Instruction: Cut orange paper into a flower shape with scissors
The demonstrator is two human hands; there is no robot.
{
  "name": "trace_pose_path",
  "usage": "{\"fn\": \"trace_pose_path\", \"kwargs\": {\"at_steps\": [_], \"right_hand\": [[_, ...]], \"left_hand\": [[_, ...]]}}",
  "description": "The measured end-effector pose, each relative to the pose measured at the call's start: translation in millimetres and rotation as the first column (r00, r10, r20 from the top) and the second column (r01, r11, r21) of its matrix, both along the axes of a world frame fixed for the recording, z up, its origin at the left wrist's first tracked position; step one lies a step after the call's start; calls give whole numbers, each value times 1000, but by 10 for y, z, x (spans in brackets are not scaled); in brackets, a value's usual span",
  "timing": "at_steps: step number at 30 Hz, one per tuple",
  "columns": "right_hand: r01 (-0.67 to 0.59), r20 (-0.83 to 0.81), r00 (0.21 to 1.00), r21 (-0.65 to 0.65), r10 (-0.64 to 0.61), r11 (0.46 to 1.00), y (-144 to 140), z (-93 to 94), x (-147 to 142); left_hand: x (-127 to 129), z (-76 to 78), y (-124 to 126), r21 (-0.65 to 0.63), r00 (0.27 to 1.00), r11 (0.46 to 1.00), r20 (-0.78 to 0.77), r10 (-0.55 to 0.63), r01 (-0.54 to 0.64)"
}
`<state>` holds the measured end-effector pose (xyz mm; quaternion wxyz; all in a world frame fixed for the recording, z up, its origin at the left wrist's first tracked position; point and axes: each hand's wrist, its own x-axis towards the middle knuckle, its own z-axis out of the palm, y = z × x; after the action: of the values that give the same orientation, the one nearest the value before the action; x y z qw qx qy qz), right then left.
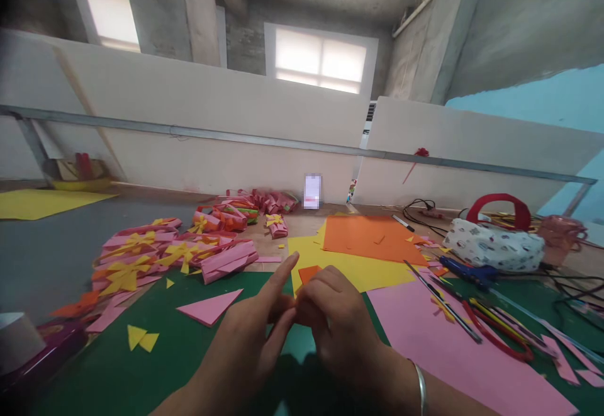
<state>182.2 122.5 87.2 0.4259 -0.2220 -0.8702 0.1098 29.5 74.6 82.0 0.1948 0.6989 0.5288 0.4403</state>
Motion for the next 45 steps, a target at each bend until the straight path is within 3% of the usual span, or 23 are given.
{"fn": "trace_pose_path", "kwargs": {"at_steps": [4, 11, 14, 18, 22, 24, 27, 29, 31, 34, 36, 41, 45], "right_hand": [[2, -139, 990, -68, -12, 998, 2, 31, 45], [-80, -206, 976, -73, 63, 994, -29, 15, 48], [-51, -212, 977, -179, 12, 983, -39, 15, 43], [-3, -207, 974, -420, -92, 907, -22, 24, 34], [-28, -183, 979, -556, -89, 831, 23, 50, 28], [-43, -163, 984, -583, -66, 811, 39, 70, 32], [-53, -148, 988, -560, -37, 827, 47, 91, 44], [-69, -137, 990, -550, -9, 832, 48, 89, 49], [-110, -146, 989, -618, 24, 778, 55, 72, 49], [-143, -161, 986, -756, 31, 638, 69, 30, 42], [-113, -131, 991, -795, 13, 595, 74, 9, 36], [8, -24, 999, -773, -41, 635, 74, 4, 27], [-67, -69, 997, -793, 19, 606, 70, 19, 20]], "left_hand": [[68, 129, -23, -201, 960, 979, 281, 20, 38], [96, 118, -1, -257, 970, 965, 244, 17, 48], [94, 96, 5, -284, 966, 956, 258, -4, 80], [95, 79, 22, -286, 974, 955, 226, -8, 74], [82, 69, 37, -326, 959, 932, 276, -69, 161], [71, 77, 35, -348, 963, 921, 253, -89, 177], [55, 101, 38, -306, 973, 940, 218, -82, 148], [42, 110, 54, -311, 956, 935, 282, -81, 171], [25, 102, 79, -337, 930, 924, 364, -51, 182], [1, 60, 120, -360, 903, 928, 423, 71, 95], [-7, 22, 142, -365, 898, 930, 425, 118, 50], [12, -32, 155, -353, 872, 935, 464, 158, 18], [25, -22, 122, -359, 880, 933, 454, 139, 37]]}}
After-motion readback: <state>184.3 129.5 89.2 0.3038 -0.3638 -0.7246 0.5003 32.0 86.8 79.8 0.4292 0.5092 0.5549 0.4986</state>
